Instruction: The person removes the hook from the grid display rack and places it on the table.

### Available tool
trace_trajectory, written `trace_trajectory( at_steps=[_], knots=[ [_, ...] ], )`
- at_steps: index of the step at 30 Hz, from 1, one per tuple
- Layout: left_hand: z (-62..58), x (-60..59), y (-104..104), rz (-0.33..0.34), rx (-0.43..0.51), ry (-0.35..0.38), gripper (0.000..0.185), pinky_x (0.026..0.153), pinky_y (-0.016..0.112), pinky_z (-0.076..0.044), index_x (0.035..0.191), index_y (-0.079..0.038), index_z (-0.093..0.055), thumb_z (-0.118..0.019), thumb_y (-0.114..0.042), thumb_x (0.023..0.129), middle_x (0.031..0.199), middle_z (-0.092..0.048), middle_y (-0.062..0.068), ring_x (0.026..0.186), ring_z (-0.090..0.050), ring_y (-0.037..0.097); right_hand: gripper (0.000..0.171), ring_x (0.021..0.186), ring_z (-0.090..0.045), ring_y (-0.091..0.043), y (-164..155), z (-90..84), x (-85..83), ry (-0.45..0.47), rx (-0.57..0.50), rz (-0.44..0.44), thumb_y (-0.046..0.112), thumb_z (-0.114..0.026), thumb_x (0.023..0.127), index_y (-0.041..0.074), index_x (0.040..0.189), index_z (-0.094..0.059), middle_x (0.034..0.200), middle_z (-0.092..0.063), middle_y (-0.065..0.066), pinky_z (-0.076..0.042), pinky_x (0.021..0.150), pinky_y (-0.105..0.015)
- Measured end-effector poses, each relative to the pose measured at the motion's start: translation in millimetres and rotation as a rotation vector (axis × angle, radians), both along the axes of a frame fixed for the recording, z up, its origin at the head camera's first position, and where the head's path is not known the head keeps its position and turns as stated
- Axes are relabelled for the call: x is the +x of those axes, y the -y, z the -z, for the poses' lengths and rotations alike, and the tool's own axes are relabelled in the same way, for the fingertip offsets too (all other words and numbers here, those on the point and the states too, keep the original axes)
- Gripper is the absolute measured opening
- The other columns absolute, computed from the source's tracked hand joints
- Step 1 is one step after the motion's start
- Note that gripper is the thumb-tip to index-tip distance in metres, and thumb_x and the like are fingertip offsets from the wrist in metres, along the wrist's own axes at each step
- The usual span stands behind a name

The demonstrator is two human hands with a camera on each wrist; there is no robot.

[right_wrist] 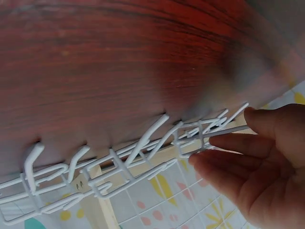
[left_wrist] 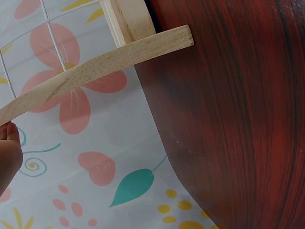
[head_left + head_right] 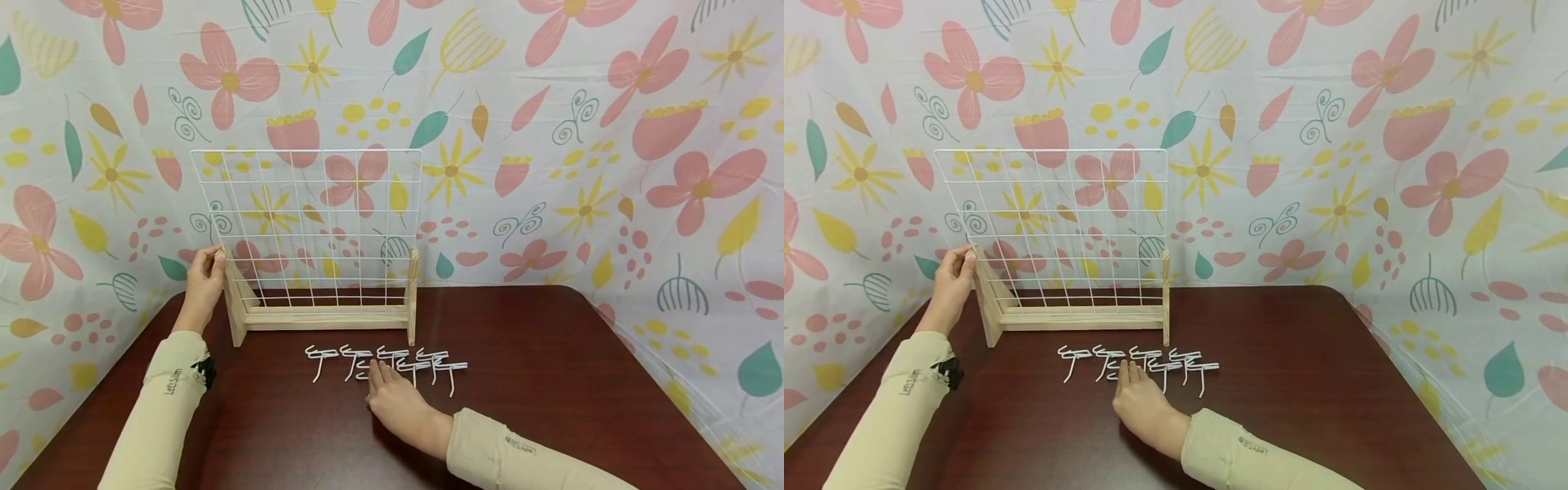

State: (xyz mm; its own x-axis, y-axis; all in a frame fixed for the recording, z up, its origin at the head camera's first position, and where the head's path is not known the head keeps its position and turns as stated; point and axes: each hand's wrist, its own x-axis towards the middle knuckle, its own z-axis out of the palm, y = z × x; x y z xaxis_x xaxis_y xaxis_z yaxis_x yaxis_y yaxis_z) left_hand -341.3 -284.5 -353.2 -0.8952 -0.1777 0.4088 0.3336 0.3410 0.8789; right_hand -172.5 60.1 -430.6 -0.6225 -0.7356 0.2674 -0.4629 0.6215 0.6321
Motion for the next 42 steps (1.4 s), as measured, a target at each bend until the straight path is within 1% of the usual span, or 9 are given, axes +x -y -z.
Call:
trace_trajectory(
  at_steps=[8, 11, 16, 19, 22, 26, 29, 33, 42],
  knots=[
    [2.6, 0.6, -1.1, -0.002, -0.001, 0.009, 0.046, 0.089, 0.011, -0.037, 0.140, 0.003, -0.037, -0.039, -0.025, 0.104, 0.142, -0.044, 0.019, 0.121, -0.043, 0.011, 0.034, 0.108, -0.062, -0.022, 4.8, 7.4, -2.8, -0.040, 0.022, 0.038, 0.036, -0.063, 0.090, 0.010, 0.108, -0.074, 0.120, -0.064, -0.012, -0.049, 0.091, -0.028],
    [2.8, 0.3, -1.7, -0.001, 0.000, 0.011, 0.047, 0.088, 0.012, -0.038, 0.140, 0.003, -0.037, -0.039, -0.026, 0.104, 0.142, -0.043, 0.020, 0.121, -0.043, 0.010, 0.032, 0.110, -0.061, -0.023, 5.6, 7.0, -4.1, -0.048, 0.043, 0.052, 0.035, -0.061, 0.091, 0.012, 0.109, -0.074, 0.121, -0.064, -0.012, -0.048, 0.093, -0.030],
    [2.0, 0.2, -1.8, -0.005, -0.004, 0.004, 0.046, 0.093, 0.015, -0.038, 0.140, 0.004, -0.037, -0.039, -0.026, 0.104, 0.142, -0.043, 0.020, 0.122, -0.043, 0.011, 0.027, 0.110, -0.060, -0.023, 4.7, 10.6, -9.0, -0.083, 0.061, 0.051, 0.025, -0.054, 0.091, 0.017, 0.104, -0.076, 0.121, -0.063, -0.011, -0.045, 0.097, -0.037],
    [1.1, 0.3, -1.8, -0.004, -0.004, 0.007, 0.046, 0.095, 0.018, -0.038, 0.141, 0.003, -0.037, -0.039, -0.025, 0.104, 0.142, -0.043, 0.019, 0.124, -0.042, 0.014, 0.027, 0.110, -0.059, -0.023, 4.4, 10.9, -10.7, -0.102, 0.069, 0.059, 0.027, -0.053, 0.091, 0.020, 0.101, -0.076, 0.119, -0.063, -0.010, -0.043, 0.098, -0.039],
    [0.8, -0.8, -2.3, -0.004, -0.006, 0.014, 0.046, 0.097, 0.019, -0.037, 0.141, 0.002, -0.036, -0.038, -0.025, 0.104, 0.143, -0.043, 0.019, 0.126, -0.041, 0.016, 0.029, 0.113, -0.057, -0.023, 5.4, 10.2, -11.2, -0.079, 0.097, 0.099, 0.031, -0.052, 0.093, 0.021, 0.105, -0.076, 0.122, -0.062, -0.009, -0.041, 0.100, -0.040],
    [1.4, -2.7, -2.6, -0.005, 0.003, 0.017, 0.045, 0.096, 0.016, -0.037, 0.142, 0.002, -0.036, -0.039, -0.023, 0.104, 0.143, -0.043, 0.017, 0.127, -0.041, 0.016, 0.038, 0.120, -0.053, -0.023, 7.1, 6.9, -7.0, -0.008, 0.118, 0.175, 0.045, -0.053, 0.094, 0.020, 0.115, -0.072, 0.129, -0.059, -0.007, -0.038, 0.103, -0.038],
    [1.7, -3.3, -3.5, -0.008, 0.004, 0.017, 0.045, 0.095, 0.014, -0.037, 0.142, 0.002, -0.036, -0.039, -0.022, 0.104, 0.143, -0.043, 0.017, 0.125, -0.041, 0.014, 0.047, 0.124, -0.051, -0.023, 7.1, 6.4, -4.2, 0.028, 0.103, 0.212, 0.053, -0.050, 0.094, 0.020, 0.122, -0.068, 0.134, -0.057, -0.006, -0.036, 0.105, -0.037],
    [1.6, -2.7, -4.4, -0.007, 0.004, 0.014, 0.045, 0.096, 0.016, -0.037, 0.141, 0.002, -0.037, -0.039, -0.023, 0.104, 0.143, -0.043, 0.018, 0.126, -0.041, 0.015, 0.048, 0.126, -0.049, -0.023, 6.5, 5.0, -2.0, 0.046, 0.075, 0.227, 0.054, -0.049, 0.094, 0.022, 0.126, -0.065, 0.136, -0.055, -0.004, -0.035, 0.106, -0.038],
    [-1.4, 2.3, 1.1, 0.006, 0.039, 0.032, 0.051, 0.105, 0.021, -0.033, 0.145, 0.000, -0.033, -0.037, -0.030, 0.104, 0.149, -0.035, 0.017, 0.135, -0.033, 0.019, 0.047, 0.125, -0.050, -0.025, -1.2, 1.0, -5.0, 0.010, -0.065, 0.134, 0.050, -0.052, 0.095, 0.017, 0.127, -0.063, 0.135, -0.056, -0.008, -0.037, 0.106, -0.040]
  ],
)
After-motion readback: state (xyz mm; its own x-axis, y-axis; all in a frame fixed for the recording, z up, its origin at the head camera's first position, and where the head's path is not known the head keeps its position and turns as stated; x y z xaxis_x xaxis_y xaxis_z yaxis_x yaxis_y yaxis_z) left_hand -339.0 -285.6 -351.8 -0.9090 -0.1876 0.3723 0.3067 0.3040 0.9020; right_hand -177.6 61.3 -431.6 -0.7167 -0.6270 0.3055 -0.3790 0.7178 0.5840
